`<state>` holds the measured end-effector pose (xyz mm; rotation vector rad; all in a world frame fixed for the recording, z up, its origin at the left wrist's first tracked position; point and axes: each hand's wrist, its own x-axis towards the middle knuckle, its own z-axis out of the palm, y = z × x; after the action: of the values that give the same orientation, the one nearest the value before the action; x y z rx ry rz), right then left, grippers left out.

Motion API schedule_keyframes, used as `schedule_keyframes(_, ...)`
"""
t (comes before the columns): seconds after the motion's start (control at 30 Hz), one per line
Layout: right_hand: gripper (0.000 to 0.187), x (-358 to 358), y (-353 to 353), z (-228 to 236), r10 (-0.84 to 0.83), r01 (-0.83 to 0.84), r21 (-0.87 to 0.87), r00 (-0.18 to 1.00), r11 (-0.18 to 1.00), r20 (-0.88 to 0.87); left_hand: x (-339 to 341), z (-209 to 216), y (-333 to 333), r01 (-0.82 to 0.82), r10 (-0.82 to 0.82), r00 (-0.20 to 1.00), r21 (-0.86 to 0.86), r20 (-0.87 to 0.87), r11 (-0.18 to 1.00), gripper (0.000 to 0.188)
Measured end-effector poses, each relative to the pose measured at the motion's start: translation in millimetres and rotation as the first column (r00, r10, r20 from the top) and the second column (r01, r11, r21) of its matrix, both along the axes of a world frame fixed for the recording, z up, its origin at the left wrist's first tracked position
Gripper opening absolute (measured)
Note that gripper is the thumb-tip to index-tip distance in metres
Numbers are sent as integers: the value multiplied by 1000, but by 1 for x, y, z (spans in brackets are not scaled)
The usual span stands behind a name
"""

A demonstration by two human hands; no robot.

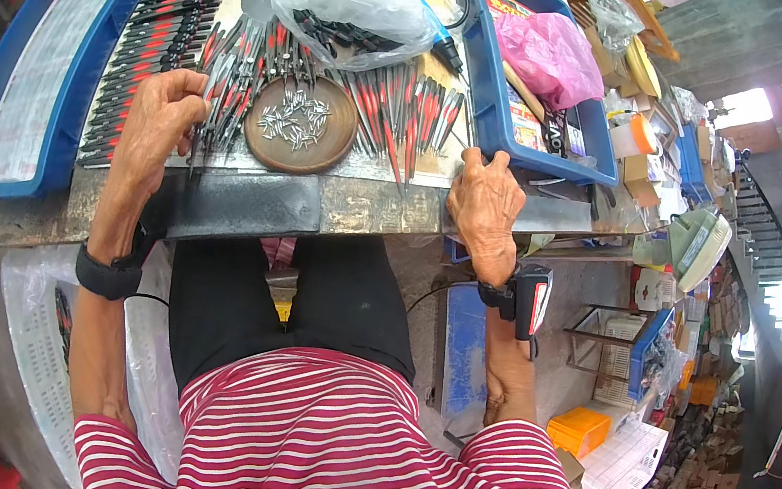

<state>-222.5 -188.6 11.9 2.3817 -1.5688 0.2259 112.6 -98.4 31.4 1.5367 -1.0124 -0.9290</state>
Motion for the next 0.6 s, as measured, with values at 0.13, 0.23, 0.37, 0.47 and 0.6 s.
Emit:
schedule_keyframes(0.13,20,10,-4,-6,47,-49,-52,998,997,-32,-3,1,9,5,-5,1000,-8,-17,1000,25)
schedule_keyframes(0.23,16,20,-17,-11,14,-13,-38,1000,999,8,-3,1,15,9,-9,1000,-16,-18,1000,25)
schedule_keyframes(0.37,16,26,-41,-8,16,-19,93,999,996,38,-3,2,23,-7,7,1000,-2,1,1000,25)
schedule_keyframes(0.47,16,33,-56,-8,13,-22,130,998,991,66,-5,3,28,-14,15,1000,29,-16,999,24)
schedule_keyframes(0.6,21,42,-65,-14,-4,1,24,993,1000,122,-7,6,35,-18,18,1000,8,-10,1000,24)
